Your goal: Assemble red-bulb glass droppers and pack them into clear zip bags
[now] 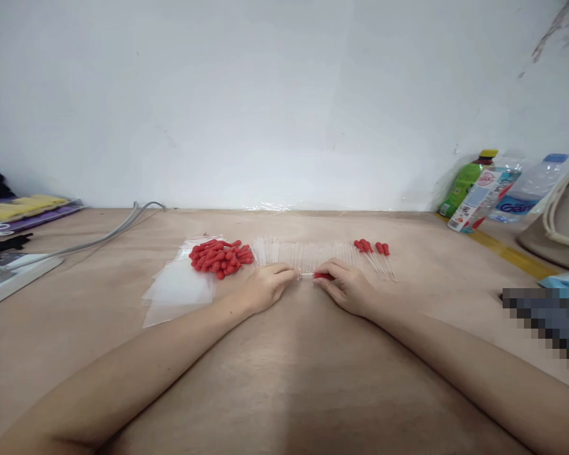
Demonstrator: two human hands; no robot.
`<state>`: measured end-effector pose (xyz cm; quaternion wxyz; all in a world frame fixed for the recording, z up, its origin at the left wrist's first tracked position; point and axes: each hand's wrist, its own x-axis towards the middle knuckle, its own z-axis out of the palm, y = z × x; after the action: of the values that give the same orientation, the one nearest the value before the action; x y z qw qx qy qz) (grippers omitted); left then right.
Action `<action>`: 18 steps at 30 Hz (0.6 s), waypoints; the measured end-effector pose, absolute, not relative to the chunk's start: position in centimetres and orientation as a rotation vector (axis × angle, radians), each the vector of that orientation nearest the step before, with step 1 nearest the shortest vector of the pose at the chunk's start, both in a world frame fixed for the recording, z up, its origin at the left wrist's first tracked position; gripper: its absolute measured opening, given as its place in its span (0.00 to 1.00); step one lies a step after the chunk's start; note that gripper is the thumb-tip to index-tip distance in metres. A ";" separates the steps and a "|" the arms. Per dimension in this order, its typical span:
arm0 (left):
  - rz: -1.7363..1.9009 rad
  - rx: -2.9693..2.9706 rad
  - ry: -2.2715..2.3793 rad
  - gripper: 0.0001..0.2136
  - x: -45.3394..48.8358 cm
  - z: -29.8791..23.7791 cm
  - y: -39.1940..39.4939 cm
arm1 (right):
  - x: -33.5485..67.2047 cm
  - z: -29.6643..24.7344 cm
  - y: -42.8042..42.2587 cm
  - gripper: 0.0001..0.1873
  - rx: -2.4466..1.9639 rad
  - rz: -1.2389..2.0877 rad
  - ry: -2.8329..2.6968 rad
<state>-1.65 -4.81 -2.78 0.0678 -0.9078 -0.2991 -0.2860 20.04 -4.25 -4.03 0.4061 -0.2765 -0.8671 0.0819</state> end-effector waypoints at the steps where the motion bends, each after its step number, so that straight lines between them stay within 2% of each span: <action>1: -0.856 -2.744 -0.897 0.11 -1.6 -2.7 -4.8 | 20.0 -4.1 -4.3 0.06 -0.689 0.205 -2.186; 18: -0.892 -2.680 -0.727 0.13 -1.4 -3.6 -4.6 | 20.5 -4.4 -4.2 0.06 -0.582 0.174 -2.236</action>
<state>-1.38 -4.61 -3.56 0.1121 -0.9131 -0.2475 -0.3040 20.47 -4.18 -4.37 0.4008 -0.2301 -0.8842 0.0687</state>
